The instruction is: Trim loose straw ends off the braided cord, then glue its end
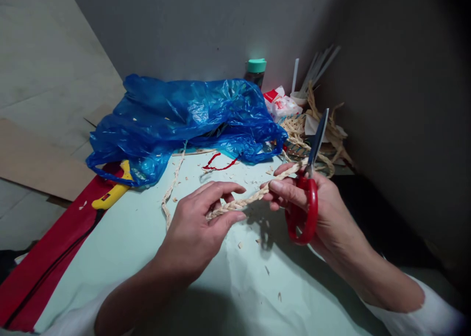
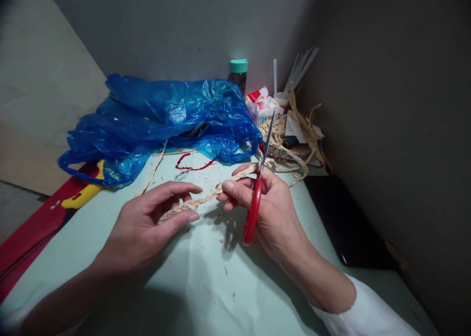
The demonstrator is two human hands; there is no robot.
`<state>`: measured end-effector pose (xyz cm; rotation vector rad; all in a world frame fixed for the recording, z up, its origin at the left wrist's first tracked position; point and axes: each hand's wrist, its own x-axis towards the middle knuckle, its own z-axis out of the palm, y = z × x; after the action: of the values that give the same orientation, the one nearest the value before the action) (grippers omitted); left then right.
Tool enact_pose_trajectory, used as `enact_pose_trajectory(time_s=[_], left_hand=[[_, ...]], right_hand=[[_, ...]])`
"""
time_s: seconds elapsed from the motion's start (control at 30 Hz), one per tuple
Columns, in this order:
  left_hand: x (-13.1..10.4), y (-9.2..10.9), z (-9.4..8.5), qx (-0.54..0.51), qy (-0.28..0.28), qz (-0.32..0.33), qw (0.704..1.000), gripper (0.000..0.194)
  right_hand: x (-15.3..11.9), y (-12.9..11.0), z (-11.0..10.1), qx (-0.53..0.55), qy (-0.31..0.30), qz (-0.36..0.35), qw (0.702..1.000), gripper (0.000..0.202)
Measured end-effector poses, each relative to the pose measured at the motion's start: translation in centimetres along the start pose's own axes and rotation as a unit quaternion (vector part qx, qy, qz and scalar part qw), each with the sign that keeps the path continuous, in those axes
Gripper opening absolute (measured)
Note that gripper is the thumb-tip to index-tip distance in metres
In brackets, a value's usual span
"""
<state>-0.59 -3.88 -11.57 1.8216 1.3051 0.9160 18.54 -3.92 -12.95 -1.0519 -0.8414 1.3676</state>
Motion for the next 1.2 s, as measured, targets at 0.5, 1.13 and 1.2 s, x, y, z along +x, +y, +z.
enact_pose_trajectory(time_s=[0.5, 1.13, 1.2], left_hand=[[-0.2, -0.9, -1.1, -0.214, -0.172, -0.159, 0.948, 0.034], [0.7, -0.5, -1.9, -0.425, -0.146, -0.222, 0.865, 0.016], [0.6, -0.4, -1.8, -0.408, -0.148, -0.209, 0.877, 0.017]], right_hand=[[0.4, -0.1, -0.2, -0.057, 0.004, 0.014, 0.998, 0.039], [-0.1, 0.3, -1.9, -0.8, -0.052, -0.327, 0.5, 0.021], [-0.1, 0.3, -1.8, -0.809, -0.043, -0.327, 0.487, 0.02]])
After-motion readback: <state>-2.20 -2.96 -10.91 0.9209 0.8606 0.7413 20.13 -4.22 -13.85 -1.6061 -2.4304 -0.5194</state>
